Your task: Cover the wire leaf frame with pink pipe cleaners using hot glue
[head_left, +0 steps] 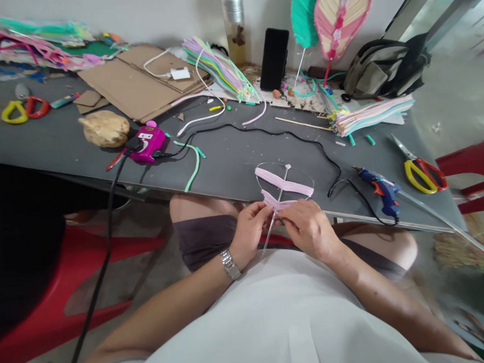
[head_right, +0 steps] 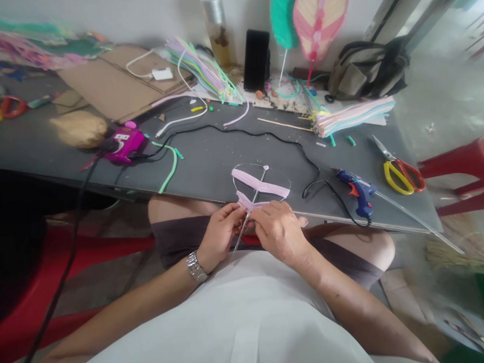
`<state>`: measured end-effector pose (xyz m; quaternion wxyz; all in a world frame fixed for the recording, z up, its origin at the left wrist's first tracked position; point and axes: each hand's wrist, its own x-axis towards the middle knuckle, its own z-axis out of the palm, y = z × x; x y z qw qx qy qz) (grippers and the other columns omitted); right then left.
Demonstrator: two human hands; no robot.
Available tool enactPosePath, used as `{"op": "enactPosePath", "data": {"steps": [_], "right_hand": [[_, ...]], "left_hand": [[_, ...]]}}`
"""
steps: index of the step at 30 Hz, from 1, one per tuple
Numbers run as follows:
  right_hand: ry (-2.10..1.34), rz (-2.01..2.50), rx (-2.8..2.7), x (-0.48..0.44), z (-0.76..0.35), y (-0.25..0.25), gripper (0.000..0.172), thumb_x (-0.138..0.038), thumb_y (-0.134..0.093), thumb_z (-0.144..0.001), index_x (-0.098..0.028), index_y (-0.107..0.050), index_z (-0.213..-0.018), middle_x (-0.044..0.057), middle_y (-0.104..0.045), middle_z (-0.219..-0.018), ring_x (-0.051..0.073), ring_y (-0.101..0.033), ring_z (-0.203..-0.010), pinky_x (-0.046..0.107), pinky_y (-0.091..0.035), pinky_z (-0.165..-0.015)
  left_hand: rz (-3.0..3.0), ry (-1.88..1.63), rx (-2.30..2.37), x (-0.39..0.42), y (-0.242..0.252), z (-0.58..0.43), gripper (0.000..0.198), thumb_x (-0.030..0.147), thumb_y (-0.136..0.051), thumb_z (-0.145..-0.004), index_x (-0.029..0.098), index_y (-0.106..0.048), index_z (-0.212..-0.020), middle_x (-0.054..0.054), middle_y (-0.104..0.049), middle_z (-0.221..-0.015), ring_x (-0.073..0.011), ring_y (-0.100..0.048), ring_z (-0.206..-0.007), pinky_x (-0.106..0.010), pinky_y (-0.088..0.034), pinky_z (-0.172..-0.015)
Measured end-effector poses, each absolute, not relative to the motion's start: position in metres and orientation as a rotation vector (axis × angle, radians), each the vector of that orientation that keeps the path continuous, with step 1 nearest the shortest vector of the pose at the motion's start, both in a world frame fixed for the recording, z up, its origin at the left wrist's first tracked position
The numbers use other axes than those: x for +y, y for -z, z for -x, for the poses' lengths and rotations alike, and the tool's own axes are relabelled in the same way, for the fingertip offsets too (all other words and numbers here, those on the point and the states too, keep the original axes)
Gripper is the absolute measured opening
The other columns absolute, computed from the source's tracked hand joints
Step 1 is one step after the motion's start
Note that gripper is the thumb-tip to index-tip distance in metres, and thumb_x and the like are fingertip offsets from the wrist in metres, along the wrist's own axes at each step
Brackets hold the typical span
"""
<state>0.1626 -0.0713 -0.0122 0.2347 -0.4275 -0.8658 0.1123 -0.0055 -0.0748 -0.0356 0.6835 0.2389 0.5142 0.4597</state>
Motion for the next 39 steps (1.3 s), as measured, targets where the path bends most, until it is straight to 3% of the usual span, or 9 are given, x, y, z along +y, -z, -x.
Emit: {"op": "enactPosePath", "data": {"steps": [8, 18, 28, 32, 35, 37, 39], "right_hand": [[-0.261, 1.214, -2.429, -0.071, -0.160, 0.014, 0.023, -0.007, -0.054, -0.094, -0.020, -0.071, -0.086, 0.005, -0.072, -0.079, 0.021, -0.055, -0.077, 0.034, -0.035, -0.074], [-0.218, 1.194, -2.427, -0.072, -0.158, 0.015, 0.023, -0.004, -0.054, -0.091, -0.019, -0.069, -0.084, 0.004, -0.068, -0.076, 0.022, -0.052, -0.075, 0.035, -0.034, -0.073], [-0.312, 1.179, -2.427, -0.078, -0.157, 0.014, 0.021, -0.007, -0.053, -0.094, -0.018, -0.070, -0.091, 0.006, -0.072, -0.083, 0.022, -0.058, -0.079, 0.035, -0.039, -0.075], [-0.404, 1.244, -2.231, -0.081, -0.168, 0.009, 0.017, -0.017, -0.055, -0.099, -0.019, -0.070, -0.093, 0.007, -0.070, -0.086, 0.021, -0.061, -0.080, 0.033, -0.043, -0.074], [-0.554, 1.372, -1.956, -0.091, -0.176, 0.007, 0.025, -0.031, -0.057, -0.101, -0.021, -0.066, -0.081, 0.003, -0.064, -0.071, 0.017, -0.056, -0.066, 0.031, -0.043, -0.066], [-0.814, 1.464, -1.714, -0.099, -0.179, 0.009, 0.034, -0.044, -0.060, -0.100, -0.021, -0.064, -0.074, 0.001, -0.060, -0.063, 0.015, -0.052, -0.058, 0.030, -0.042, -0.060], [-1.196, 1.464, -1.452, -0.103, -0.177, 0.014, 0.039, -0.058, -0.068, -0.092, -0.021, -0.066, -0.081, 0.001, -0.064, -0.065, 0.015, -0.055, -0.059, 0.030, -0.044, -0.060]], "left_hand": [[-0.521, -1.074, 1.125, -0.075, 0.035, 0.004, 0.043, 0.050, -0.089, -0.066, 0.016, -0.062, -0.072, 0.005, -0.057, -0.061, -0.0086, -0.056, -0.057, -0.025, -0.057, -0.066], [-0.508, -1.067, 1.111, -0.074, 0.038, 0.005, 0.044, 0.050, -0.090, -0.064, 0.015, -0.064, -0.074, 0.003, -0.060, -0.062, -0.0109, -0.062, -0.058, -0.020, -0.048, -0.055], [-0.498, -1.064, 1.129, -0.074, 0.042, 0.005, 0.043, 0.047, -0.090, -0.064, 0.016, -0.060, -0.070, 0.005, -0.057, -0.058, -0.0075, -0.055, -0.052, -0.020, -0.048, -0.055], [-0.536, -1.083, 1.128, -0.075, 0.035, 0.007, 0.046, 0.051, -0.090, -0.065, 0.017, -0.061, -0.072, 0.003, -0.062, -0.061, -0.0100, -0.062, -0.055, -0.020, -0.048, -0.054], [-0.583, -1.140, 1.120, -0.075, 0.027, 0.009, 0.046, 0.055, -0.089, -0.068, 0.018, -0.063, -0.076, 0.001, -0.066, -0.066, -0.0133, -0.066, -0.059, -0.022, -0.050, -0.056], [-0.627, -1.191, 1.101, -0.075, 0.022, 0.008, 0.045, 0.056, -0.088, -0.070, 0.018, -0.065, -0.078, 0.001, -0.066, -0.066, -0.0149, -0.068, -0.062, -0.023, -0.051, -0.056], [-0.660, -1.230, 1.078, -0.075, 0.018, 0.005, 0.044, 0.056, -0.087, -0.072, 0.018, -0.066, -0.079, 0.002, -0.065, -0.066, -0.0151, -0.068, -0.064, -0.023, -0.051, -0.056]]}}
